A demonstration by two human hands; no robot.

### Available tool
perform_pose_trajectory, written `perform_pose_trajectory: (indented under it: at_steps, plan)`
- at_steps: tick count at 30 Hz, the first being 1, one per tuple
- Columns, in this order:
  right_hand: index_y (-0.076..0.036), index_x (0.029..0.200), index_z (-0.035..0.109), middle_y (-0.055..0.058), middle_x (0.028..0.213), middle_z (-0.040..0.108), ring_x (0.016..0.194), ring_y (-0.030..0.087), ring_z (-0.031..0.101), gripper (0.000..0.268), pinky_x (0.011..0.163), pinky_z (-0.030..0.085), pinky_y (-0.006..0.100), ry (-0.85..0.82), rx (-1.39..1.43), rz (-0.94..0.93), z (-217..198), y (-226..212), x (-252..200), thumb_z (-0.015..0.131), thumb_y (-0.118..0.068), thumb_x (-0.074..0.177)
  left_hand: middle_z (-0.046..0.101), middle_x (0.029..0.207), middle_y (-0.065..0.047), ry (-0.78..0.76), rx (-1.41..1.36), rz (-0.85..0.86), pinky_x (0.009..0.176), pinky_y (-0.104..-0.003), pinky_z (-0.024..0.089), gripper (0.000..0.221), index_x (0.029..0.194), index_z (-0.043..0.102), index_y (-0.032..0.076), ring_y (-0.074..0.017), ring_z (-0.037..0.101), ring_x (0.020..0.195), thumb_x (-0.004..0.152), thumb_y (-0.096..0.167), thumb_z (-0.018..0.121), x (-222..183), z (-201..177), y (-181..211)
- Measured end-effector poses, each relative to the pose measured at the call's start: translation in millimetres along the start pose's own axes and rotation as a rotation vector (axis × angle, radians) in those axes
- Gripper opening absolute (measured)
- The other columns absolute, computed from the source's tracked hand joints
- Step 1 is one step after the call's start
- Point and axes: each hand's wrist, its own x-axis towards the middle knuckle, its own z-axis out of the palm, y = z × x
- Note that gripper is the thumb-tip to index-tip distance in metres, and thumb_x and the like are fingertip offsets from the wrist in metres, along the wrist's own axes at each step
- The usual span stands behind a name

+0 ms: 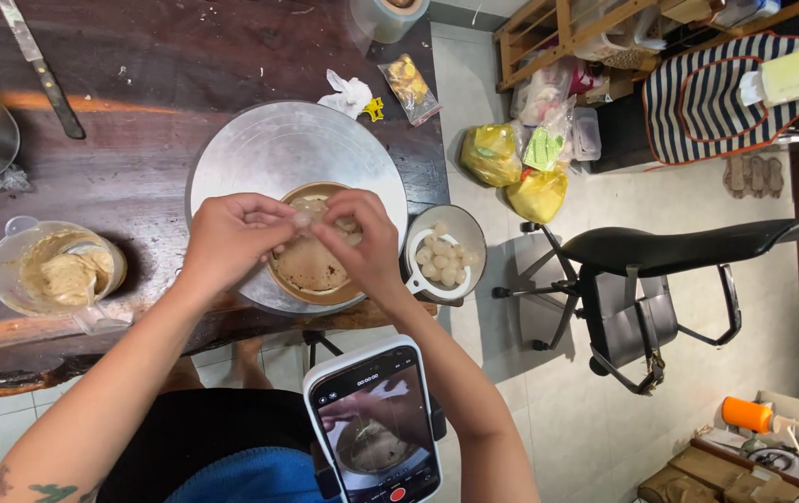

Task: Placing fruit into a container and preparing packaging materials.

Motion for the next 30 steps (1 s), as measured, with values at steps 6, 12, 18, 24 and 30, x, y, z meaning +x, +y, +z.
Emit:
perform_pose_trajectory:
  at_steps: [6, 12, 18, 24, 30]
  plan:
    - [-0.004, 0.109, 0.065, 0.0, 0.098, 0.071, 0.086, 0.002, 0.063, 0.026, 0.075, 0.05, 0.017, -0.126, 0.27, 0.355, 9, 24, -5, 0.082, -0.005, 0.089, 0.074, 0.079, -0.005, 0.011, -0.049, 0.038, 0.052, -0.018, 0.047, 0.017, 0.1, 0.075, -0.003, -0.0055, 0.064, 0.061, 0.089, 0.01, 0.075, 12, -1, -28]
    - [-0.001, 0.117, 0.067, 0.0, 0.1, 0.073, 0.09, 0.003, 0.065, 0.028, 0.078, 0.051, 0.019, -0.223, 0.39, 0.344, 5, 21, 3, 0.077, -0.003, 0.091, 0.074, 0.079, -0.004, -0.076, -0.199, -0.097, 0.048, -0.019, 0.042, 0.019, 0.101, 0.076, -0.004, -0.0051, 0.059, 0.059, 0.091, 0.012, 0.074, 15, -10, -27]
    - [-0.006, 0.102, 0.077, 0.001, 0.082, 0.076, 0.068, 0.008, 0.065, 0.019, 0.063, 0.051, 0.023, -0.255, 0.015, 0.382, 18, 24, 4, 0.082, -0.015, 0.086, 0.077, 0.081, -0.004, 0.003, 0.235, 0.013, 0.057, -0.022, 0.051, 0.022, 0.102, 0.081, 0.004, -0.0062, 0.065, 0.061, 0.086, 0.019, 0.079, -4, -13, -5]
    - [-0.014, 0.085, 0.079, 0.002, 0.076, 0.077, 0.067, 0.019, 0.074, 0.019, 0.06, 0.057, 0.034, -0.258, -0.377, 0.393, 39, 31, 6, 0.082, -0.033, 0.081, 0.078, 0.093, -0.002, 0.234, 0.382, 0.201, 0.063, -0.023, 0.051, 0.029, 0.113, 0.078, 0.009, -0.0055, 0.066, 0.069, 0.087, 0.022, 0.079, -38, -42, 8]
    - [-0.017, 0.078, 0.08, 0.004, 0.072, 0.075, 0.069, 0.025, 0.074, 0.025, 0.063, 0.058, 0.04, -0.342, -0.595, 0.406, 58, 33, 8, 0.078, -0.042, 0.081, 0.077, 0.094, -0.002, 0.315, 0.408, 0.169, 0.064, -0.022, 0.05, 0.029, 0.115, 0.078, 0.007, -0.0054, 0.063, 0.071, 0.09, 0.021, 0.079, -68, -59, -10]
